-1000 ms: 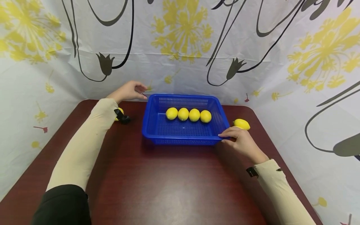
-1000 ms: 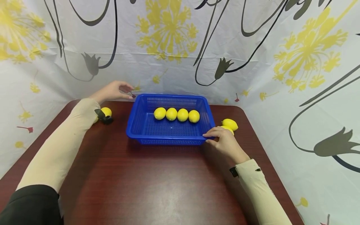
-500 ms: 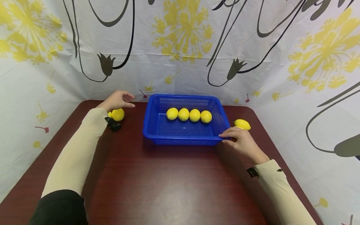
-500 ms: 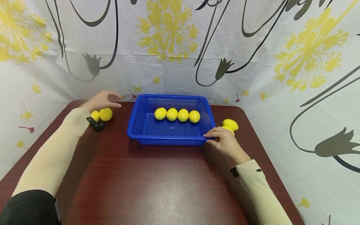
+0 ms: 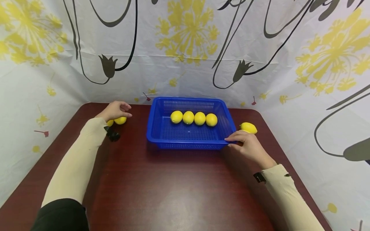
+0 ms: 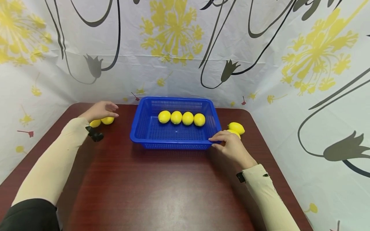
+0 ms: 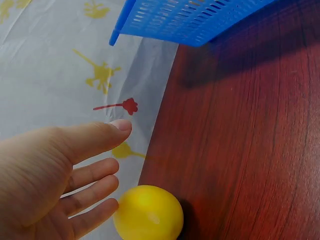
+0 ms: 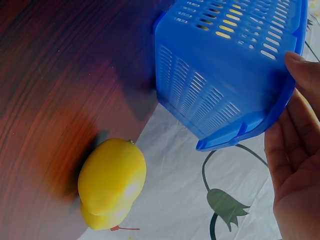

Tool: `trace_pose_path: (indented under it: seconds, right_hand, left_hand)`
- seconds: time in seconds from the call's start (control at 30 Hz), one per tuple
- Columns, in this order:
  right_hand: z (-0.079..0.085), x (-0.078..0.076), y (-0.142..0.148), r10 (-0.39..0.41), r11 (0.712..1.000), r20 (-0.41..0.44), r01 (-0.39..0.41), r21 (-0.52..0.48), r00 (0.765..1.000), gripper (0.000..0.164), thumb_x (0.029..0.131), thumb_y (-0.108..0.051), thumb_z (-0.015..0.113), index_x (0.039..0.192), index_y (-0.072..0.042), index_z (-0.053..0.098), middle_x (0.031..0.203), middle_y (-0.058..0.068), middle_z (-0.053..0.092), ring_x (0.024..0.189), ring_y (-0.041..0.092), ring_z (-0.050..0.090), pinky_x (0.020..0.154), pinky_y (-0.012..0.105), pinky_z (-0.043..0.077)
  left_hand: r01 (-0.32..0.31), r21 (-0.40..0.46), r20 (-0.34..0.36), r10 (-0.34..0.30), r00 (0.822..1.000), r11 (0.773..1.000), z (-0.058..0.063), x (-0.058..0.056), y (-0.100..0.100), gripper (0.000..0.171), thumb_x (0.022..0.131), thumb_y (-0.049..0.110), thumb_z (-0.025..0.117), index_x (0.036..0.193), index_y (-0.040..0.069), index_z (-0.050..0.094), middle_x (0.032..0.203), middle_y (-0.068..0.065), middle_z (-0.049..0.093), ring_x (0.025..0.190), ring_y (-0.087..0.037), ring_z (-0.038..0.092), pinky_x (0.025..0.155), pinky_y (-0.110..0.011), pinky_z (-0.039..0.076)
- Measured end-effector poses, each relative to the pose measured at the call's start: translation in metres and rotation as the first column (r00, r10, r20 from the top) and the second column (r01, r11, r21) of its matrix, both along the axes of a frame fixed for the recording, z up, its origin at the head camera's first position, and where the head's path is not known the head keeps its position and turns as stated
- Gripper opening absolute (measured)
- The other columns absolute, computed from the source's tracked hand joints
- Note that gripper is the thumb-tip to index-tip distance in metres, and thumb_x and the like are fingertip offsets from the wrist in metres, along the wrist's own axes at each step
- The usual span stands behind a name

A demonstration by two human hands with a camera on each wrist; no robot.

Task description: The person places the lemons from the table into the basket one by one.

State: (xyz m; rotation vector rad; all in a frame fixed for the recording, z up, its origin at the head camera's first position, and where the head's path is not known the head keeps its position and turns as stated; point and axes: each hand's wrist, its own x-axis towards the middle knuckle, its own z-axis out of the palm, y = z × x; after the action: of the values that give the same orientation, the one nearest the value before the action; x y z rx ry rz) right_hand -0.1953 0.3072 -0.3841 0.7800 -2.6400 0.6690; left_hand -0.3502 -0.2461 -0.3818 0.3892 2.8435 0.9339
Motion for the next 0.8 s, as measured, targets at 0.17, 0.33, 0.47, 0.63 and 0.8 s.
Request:
trace_pose_path:
  seconds: [0.17, 0.33, 0.47, 0.63, 0.8]
  right_hand:
    - [0.000, 0.000, 0.000, -0.003, 1.000, -0.005, 0.003, -0.008, 1.000, 0.025, 0.078, -0.004, 0.081, 0.101, -0.014, 0.080, 0.099, -0.001, 0.074, 0.094, 0.016, 0.066, 0.078, 0.030, 0.056]
    - [-0.001, -0.001, 0.001, -0.002, 1.000, -0.007, 0.002, -0.006, 1.000, 0.025, 0.078, -0.004, 0.081, 0.102, -0.013, 0.080, 0.099, 0.000, 0.074, 0.094, 0.016, 0.066, 0.077, 0.030, 0.056]
    - [-0.002, -0.001, 0.001, -0.002, 1.000, -0.009, 0.002, -0.002, 1.000, 0.025, 0.078, -0.004, 0.081, 0.101, -0.013, 0.080, 0.099, 0.000, 0.074, 0.094, 0.016, 0.066, 0.078, 0.029, 0.056]
    - [-0.002, -0.001, 0.001, 0.000, 1.000, -0.008, 0.000, -0.002, 1.000, 0.025, 0.078, -0.005, 0.081, 0.101, -0.013, 0.080, 0.099, -0.001, 0.074, 0.094, 0.016, 0.066, 0.078, 0.027, 0.056]
    - [-0.002, -0.001, 0.001, 0.004, 1.000, -0.009, -0.004, -0.005, 1.000, 0.025, 0.078, -0.004, 0.081, 0.101, -0.013, 0.080, 0.099, -0.001, 0.074, 0.094, 0.016, 0.066, 0.078, 0.028, 0.056]
  left_hand:
    - [-0.025, -0.003, -0.010, 0.025, 1.000, 1.000, 0.000, -0.001, -0.007, 0.048, 0.091, 0.022, 0.071, 0.130, -0.002, 0.057, 0.134, -0.028, 0.056, 0.125, -0.042, 0.052, 0.106, -0.057, 0.043]
    - [-0.049, -0.061, -0.016, 0.048, 0.999, 0.997, -0.001, -0.001, -0.011, 0.046, 0.091, 0.019, 0.070, 0.128, -0.004, 0.057, 0.135, -0.030, 0.055, 0.125, -0.044, 0.051, 0.104, -0.058, 0.044]
    - [-0.057, -0.145, -0.033, 0.052, 0.998, 0.988, -0.001, 0.001, -0.012, 0.047, 0.091, 0.018, 0.069, 0.129, -0.006, 0.056, 0.138, -0.032, 0.052, 0.126, -0.047, 0.049, 0.103, -0.059, 0.044]
    - [-0.096, -0.245, -0.063, 0.083, 0.995, 0.965, -0.002, 0.006, -0.013, 0.055, 0.089, 0.022, 0.071, 0.133, -0.007, 0.054, 0.137, -0.032, 0.050, 0.124, -0.048, 0.048, 0.098, -0.060, 0.046]
    - [-0.129, -0.297, -0.074, 0.112, 0.991, 0.946, -0.003, 0.009, -0.013, 0.064, 0.088, 0.025, 0.072, 0.137, -0.008, 0.049, 0.136, -0.034, 0.048, 0.122, -0.050, 0.047, 0.094, -0.060, 0.047]
